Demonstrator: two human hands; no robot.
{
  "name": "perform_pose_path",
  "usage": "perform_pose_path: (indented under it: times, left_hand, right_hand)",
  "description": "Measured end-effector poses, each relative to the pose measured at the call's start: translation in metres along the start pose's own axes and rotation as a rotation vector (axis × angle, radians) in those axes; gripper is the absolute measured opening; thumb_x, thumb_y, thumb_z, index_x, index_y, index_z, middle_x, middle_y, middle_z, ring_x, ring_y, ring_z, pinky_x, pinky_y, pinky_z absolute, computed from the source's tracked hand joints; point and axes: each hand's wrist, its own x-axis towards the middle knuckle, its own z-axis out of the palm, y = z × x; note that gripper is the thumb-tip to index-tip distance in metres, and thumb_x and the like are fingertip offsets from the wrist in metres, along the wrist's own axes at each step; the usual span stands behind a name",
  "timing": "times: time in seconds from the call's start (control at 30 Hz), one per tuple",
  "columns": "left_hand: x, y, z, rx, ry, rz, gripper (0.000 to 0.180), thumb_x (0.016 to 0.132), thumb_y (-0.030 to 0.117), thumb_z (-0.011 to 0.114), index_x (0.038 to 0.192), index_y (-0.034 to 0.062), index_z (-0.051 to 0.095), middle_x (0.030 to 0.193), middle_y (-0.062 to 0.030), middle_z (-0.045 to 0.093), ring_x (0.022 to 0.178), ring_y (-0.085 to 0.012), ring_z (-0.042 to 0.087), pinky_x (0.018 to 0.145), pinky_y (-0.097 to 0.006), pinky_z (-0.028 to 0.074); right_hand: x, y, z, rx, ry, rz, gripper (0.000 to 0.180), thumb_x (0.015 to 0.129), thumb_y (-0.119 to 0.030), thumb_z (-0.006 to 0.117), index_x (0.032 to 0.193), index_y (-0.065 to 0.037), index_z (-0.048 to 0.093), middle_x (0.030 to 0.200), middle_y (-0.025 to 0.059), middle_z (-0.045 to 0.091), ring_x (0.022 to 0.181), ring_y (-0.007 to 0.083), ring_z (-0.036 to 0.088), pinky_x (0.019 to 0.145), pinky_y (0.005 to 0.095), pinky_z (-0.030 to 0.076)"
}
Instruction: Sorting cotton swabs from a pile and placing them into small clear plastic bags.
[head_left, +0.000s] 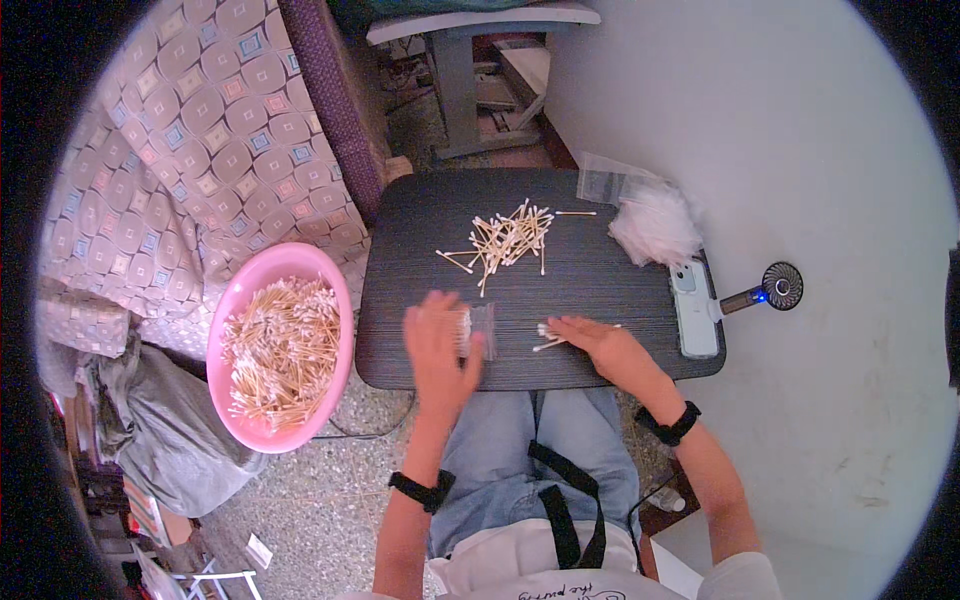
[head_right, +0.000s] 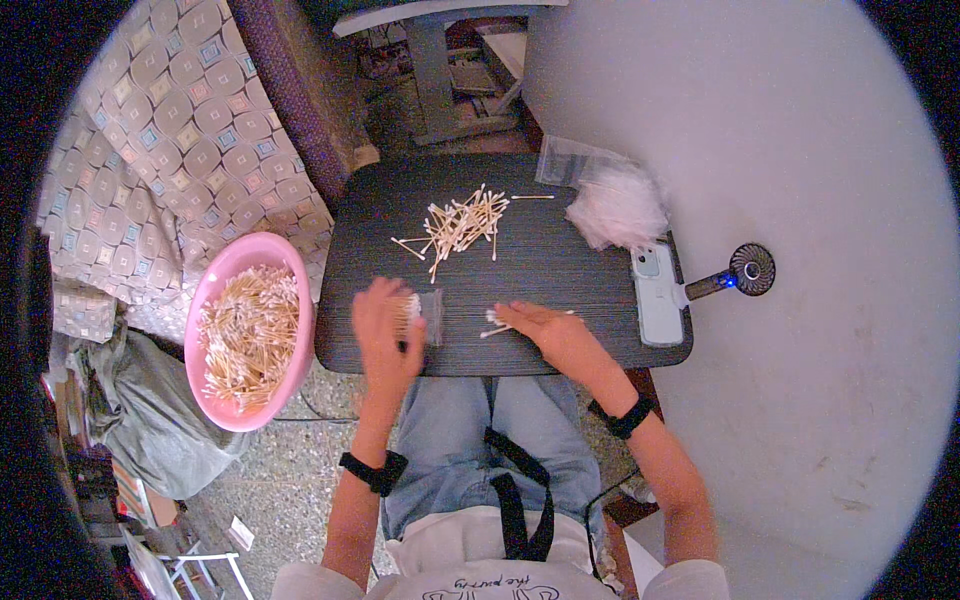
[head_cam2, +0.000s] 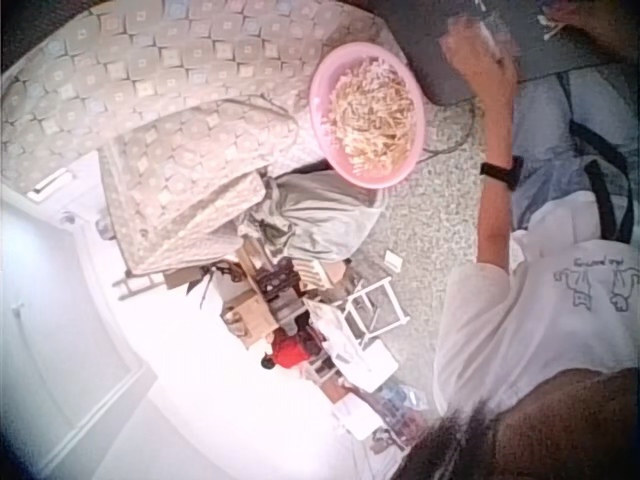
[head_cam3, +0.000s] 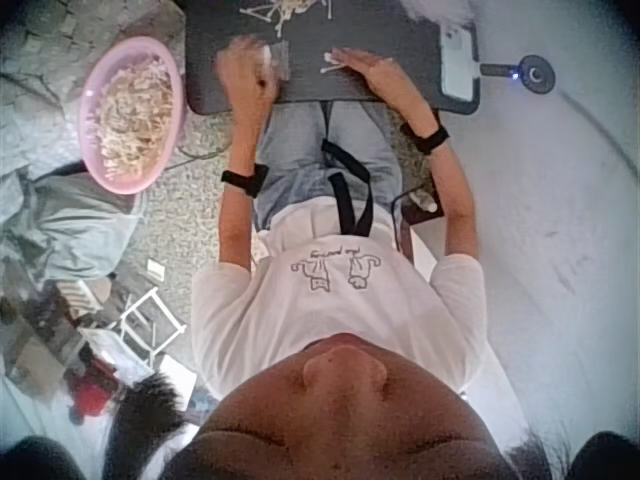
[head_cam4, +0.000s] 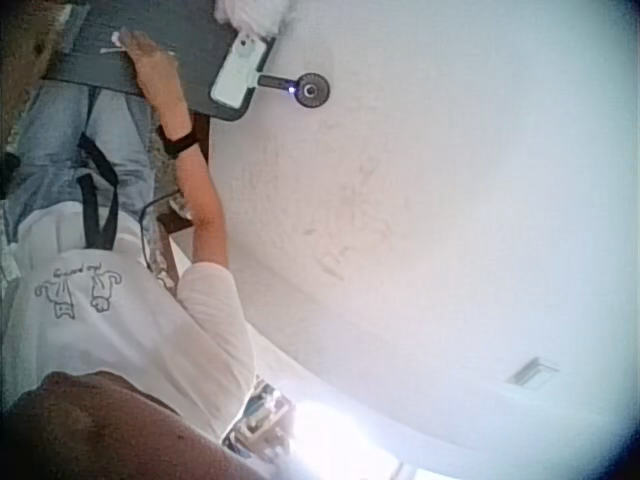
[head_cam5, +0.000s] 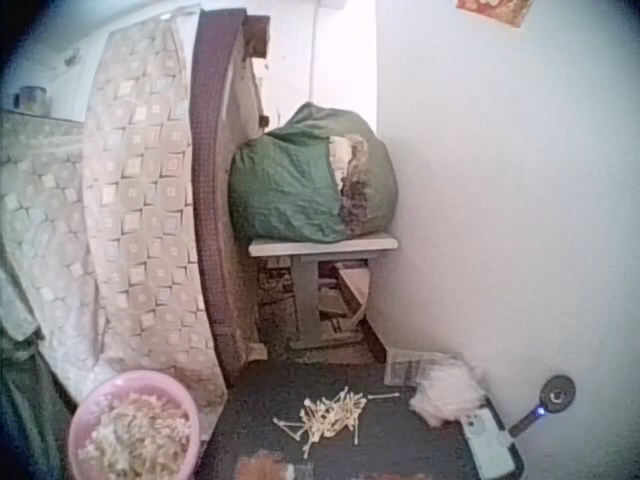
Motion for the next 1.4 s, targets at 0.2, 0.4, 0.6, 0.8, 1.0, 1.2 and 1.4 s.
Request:
perform_pose_path:
  times: [0.2,0.4,0.6,0.8,1.0,1.2,1.4]
  left_hand:
    - [-0.016,0.058,0.053,-0.129,-0.349,0.171,0.052,0.087,0.021,0.053,0.131,-0.0009,0.041,0.138,-0.0188,0.040,0.132,-0.0348,0.031,0.109,-0.047,0.023]
    - [-0.013,0.062,0.073,-0.013,-0.432,0.266,0.052,0.090,0.021,0.050,0.134,-0.0036,0.037,0.141,-0.0183,0.037,0.133,-0.0310,0.031,0.110,-0.042,0.024]
    - [0.000,0.057,0.085,-0.002,-0.406,0.286,0.049,0.090,0.020,0.050,0.131,-0.0044,0.040,0.140,-0.0172,0.038,0.132,-0.0291,0.033,0.109,-0.041,0.026]
    - [0.003,0.054,0.092,-0.101,-0.292,0.188,0.042,0.086,0.015,0.056,0.123,-0.0024,0.049,0.131,-0.0163,0.046,0.126,-0.0330,0.039,0.105,-0.042,0.031]
    - [0.010,0.056,0.077,-0.418,-0.204,0.016,0.023,0.081,0.005,0.060,0.102,-0.0022,0.058,0.101,-0.0148,0.052,0.099,-0.0315,0.049,0.087,-0.040,0.042]
    - [0.010,0.053,0.078,-0.439,-0.236,-0.046,0.014,0.082,0.007,0.060,0.093,-0.0012,0.060,0.097,-0.0120,0.053,0.094,-0.0298,0.049,0.083,-0.039,0.042]
    - [0.012,0.054,0.076,-0.454,-0.234,-0.076,0.009,0.083,0.006,0.058,0.090,0.0001,0.061,0.094,-0.0118,0.053,0.093,-0.0296,0.050,0.081,-0.038,0.042]
  right_hand:
    - [-0.002,-0.016,0.007,0.057,0.154,0.103,0.057,0.083,0.002,0.046,0.138,-0.005,0.034,0.142,0.0138,0.037,0.131,0.0332,0.034,0.111,0.0430,0.026]
    - [-0.025,-0.003,0.018,-0.016,0.101,0.159,0.058,0.081,0.004,0.045,0.138,-0.001,0.032,0.143,0.0158,0.034,0.133,0.0310,0.031,0.112,0.0437,0.024]
    - [-0.006,0.000,0.030,0.197,0.191,0.183,0.060,0.078,0.010,0.040,0.137,0.001,0.033,0.143,0.0181,0.034,0.133,0.0317,0.031,0.112,0.0414,0.023]
    - [0.010,-0.008,0.030,0.559,0.373,0.214,0.057,0.082,0.010,0.039,0.138,-0.002,0.033,0.141,0.0162,0.038,0.133,0.0322,0.033,0.110,0.0407,0.026]
    - [0.007,0.001,0.034,0.336,0.464,0.228,0.035,0.086,0.003,0.048,0.120,-0.003,0.054,0.123,0.0140,0.056,0.120,0.0317,0.049,0.101,0.0386,0.037]
    - [0.008,-0.001,0.033,0.472,0.450,0.291,0.026,0.086,-0.002,0.052,0.112,-0.003,0.059,0.117,0.0159,0.059,0.113,0.0335,0.053,0.098,0.0405,0.041]
    - [0.000,0.000,0.024,0.392,0.892,0.488,0.012,0.083,-0.005,0.063,0.093,-0.003,0.056,0.089,0.0094,0.056,0.081,0.0192,0.055,0.076,0.0285,0.044]
